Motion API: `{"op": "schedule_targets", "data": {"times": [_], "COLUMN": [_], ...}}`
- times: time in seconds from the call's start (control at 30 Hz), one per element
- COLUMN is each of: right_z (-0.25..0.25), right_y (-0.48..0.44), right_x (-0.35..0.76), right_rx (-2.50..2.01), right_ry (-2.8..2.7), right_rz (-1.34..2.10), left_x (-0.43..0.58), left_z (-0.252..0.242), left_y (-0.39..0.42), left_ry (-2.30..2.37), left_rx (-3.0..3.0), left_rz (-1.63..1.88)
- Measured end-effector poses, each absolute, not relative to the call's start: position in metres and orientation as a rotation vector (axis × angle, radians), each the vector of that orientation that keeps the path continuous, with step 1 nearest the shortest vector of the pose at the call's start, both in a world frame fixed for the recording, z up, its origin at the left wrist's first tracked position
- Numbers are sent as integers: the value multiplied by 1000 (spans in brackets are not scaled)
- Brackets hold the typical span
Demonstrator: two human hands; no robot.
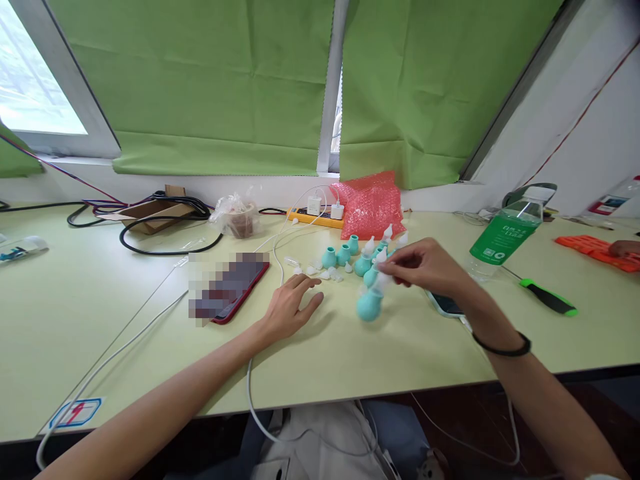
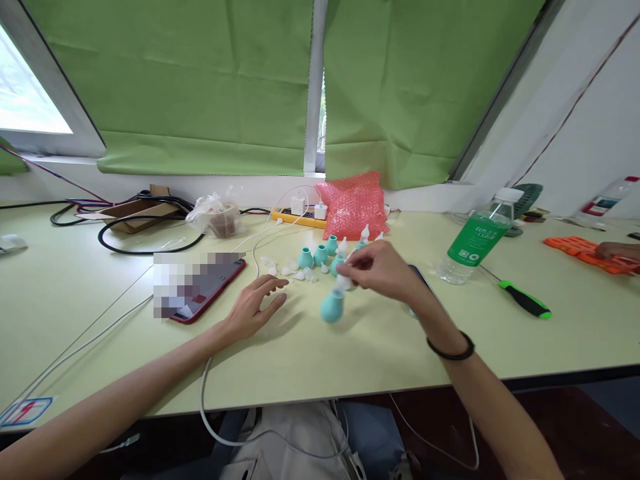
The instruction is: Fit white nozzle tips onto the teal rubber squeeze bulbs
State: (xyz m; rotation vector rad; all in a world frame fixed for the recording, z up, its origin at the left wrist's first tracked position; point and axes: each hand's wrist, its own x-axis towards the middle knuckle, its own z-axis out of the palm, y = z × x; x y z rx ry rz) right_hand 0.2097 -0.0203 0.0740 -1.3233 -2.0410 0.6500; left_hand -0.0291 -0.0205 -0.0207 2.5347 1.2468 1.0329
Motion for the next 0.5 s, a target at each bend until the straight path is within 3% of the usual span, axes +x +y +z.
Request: {"op": "schedule_targets", "data": {"times": [0.23,0.4,0.5], "right_z": [72,51,54], "right_y": [12,31,26], "right_x": [272,284,280], "right_rx": [-1778,-1846,-1908], "right_ry": [-2012,-2011,-1850], "right_rz": [-102,-169,-384], "left_x": [-26,-27,-27], "left_z": [-24,-24,-25], "left_y": [-18,-16,-16], "left_ry": [1269,1327,1342], "left_rx": [2596,2599,2605], "left_rz": [929,833,791]}}
